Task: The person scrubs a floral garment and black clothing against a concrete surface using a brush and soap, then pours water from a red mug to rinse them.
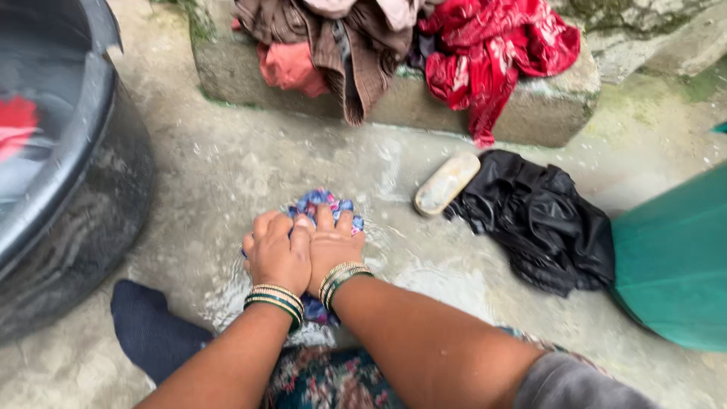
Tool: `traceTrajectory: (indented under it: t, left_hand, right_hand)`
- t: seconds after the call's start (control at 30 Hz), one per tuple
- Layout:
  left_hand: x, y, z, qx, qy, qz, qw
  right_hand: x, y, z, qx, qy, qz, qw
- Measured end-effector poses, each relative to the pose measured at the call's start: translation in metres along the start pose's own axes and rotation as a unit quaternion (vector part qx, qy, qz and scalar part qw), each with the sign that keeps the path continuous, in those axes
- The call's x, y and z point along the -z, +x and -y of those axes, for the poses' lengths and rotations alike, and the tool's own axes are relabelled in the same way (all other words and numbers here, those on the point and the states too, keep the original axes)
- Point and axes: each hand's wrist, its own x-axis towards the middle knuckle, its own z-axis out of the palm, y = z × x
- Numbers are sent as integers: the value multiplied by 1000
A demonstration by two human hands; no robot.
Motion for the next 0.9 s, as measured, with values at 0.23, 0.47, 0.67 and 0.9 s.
traceTrajectory:
  t: [0.23, 0.47, 0.67, 0.9]
  left_hand:
    - [2, 63, 6, -18, 113, 56, 992]
    - [10, 115, -12, 54, 92, 127, 986]
    - [10, 104, -5, 40, 135, 187, 972]
    - [-11, 75, 69, -98, -101, -52, 989]
  right_hand:
    - [20, 46, -6, 146, 5, -76, 986]
    - [46, 98, 1, 117, 0, 77, 990]
    - [44, 78, 6, 105, -42, 71, 991]
    - [28, 54, -46, -6, 368, 23, 929]
